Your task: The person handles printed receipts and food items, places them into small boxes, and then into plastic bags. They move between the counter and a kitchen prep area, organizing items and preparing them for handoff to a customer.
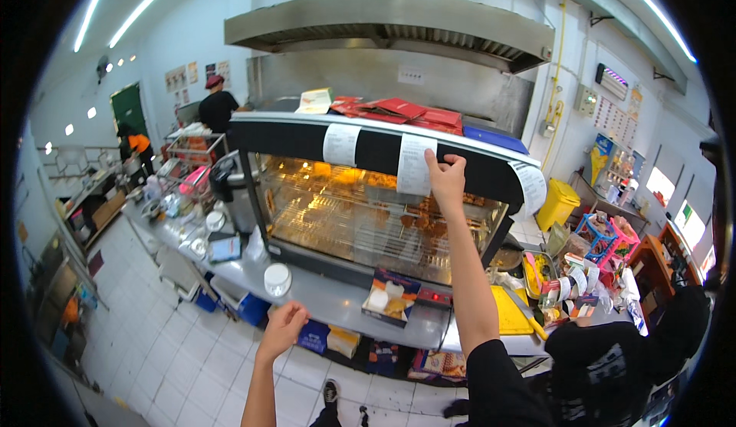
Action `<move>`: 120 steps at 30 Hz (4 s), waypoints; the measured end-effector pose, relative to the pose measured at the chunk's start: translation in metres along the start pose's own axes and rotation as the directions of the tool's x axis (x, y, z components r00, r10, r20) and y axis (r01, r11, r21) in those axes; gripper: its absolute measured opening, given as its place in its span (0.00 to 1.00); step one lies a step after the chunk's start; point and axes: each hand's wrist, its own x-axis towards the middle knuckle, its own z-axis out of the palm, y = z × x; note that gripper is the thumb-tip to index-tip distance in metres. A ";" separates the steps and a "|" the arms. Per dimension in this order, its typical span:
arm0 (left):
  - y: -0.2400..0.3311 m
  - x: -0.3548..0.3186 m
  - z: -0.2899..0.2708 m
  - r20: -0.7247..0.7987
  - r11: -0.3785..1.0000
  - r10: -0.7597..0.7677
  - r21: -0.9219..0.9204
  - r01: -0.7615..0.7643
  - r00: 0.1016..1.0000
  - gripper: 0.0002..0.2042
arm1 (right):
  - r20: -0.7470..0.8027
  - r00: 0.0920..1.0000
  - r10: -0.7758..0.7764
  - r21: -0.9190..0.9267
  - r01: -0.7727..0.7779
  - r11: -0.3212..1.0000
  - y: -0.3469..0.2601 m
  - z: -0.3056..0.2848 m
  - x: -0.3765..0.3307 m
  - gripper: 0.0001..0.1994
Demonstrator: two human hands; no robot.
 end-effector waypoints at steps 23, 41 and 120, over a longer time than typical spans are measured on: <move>0.249 0.306 0.150 0.128 0.052 0.983 0.481 -0.875 0.128 0.17 | -0.072 0.982 -0.174 0.403 0.188 0.896 0.020 0.030 -0.025 0.20; 0.272 0.303 0.135 0.420 0.118 0.839 0.480 -0.870 0.346 0.17 | 0.015 0.987 -0.160 0.483 0.133 0.865 0.011 0.017 -0.045 0.21; 0.080 0.131 1.291 0.685 0.961 0.058 0.158 -0.226 0.727 0.13 | -0.471 -0.175 0.865 0.459 -0.886 0.070 0.419 -1.114 -0.376 0.13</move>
